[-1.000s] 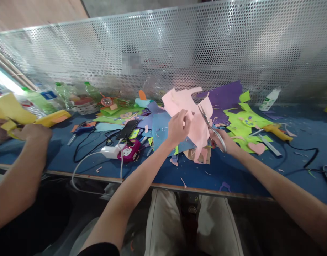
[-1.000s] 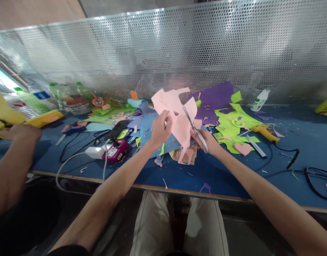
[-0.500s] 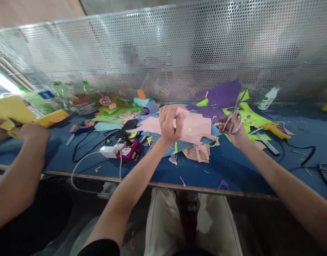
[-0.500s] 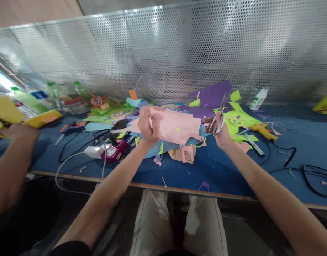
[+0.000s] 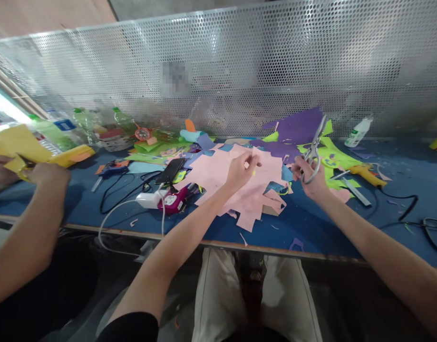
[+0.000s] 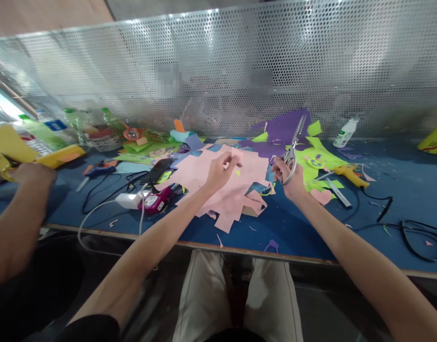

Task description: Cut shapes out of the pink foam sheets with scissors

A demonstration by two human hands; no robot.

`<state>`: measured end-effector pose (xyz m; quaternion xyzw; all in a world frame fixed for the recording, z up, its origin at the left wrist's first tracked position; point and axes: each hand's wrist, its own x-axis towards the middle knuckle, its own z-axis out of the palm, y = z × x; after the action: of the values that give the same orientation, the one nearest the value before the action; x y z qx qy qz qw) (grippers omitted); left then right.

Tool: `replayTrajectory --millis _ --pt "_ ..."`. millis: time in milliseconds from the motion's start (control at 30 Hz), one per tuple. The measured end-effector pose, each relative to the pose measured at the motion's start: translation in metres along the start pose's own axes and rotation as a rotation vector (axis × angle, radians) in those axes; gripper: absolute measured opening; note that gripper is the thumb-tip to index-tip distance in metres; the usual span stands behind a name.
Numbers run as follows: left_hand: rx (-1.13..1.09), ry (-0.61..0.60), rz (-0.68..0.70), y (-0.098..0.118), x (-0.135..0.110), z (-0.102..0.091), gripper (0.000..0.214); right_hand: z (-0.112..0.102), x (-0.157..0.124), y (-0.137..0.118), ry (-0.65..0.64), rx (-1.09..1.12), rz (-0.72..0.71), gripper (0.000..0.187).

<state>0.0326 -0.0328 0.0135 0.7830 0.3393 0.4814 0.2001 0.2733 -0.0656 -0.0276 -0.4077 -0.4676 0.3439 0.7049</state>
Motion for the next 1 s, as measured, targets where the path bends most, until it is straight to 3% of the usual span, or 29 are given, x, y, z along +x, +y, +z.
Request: replayTrajectory --millis 167,333,467,600,767,900,1000 --pt "0.084 -0.018 0.006 -0.003 0.008 -0.002 0.027 -0.001 0.001 -0.007 -0.053 -0.039 0.11 0.042" --pt "0.104 -0.104 -0.003 0.0 0.02 -0.002 0.027 0.01 0.008 -0.024 -0.193 -0.138 0.074 0.032" --pt "0.048 -0.136 -0.044 0.004 0.029 0.007 0.03 0.027 0.012 -0.029 -0.178 -0.153 0.022 0.037" --pt "-0.052 -0.128 0.017 0.003 0.036 0.017 0.032 0.045 0.016 -0.022 -0.1 -0.195 -0.001 0.036" --pt "-0.127 -0.015 0.023 -0.003 0.025 0.03 0.034 0.056 0.014 -0.005 -0.034 -0.105 0.009 0.036" --pt "-0.239 -0.037 0.052 -0.005 0.009 0.031 0.042 0.051 0.008 0.006 -0.083 -0.099 0.028 0.036" --pt "-0.202 -0.121 0.092 -0.009 0.004 0.025 0.041 0.044 0.004 0.01 -0.141 -0.079 0.022 0.036"
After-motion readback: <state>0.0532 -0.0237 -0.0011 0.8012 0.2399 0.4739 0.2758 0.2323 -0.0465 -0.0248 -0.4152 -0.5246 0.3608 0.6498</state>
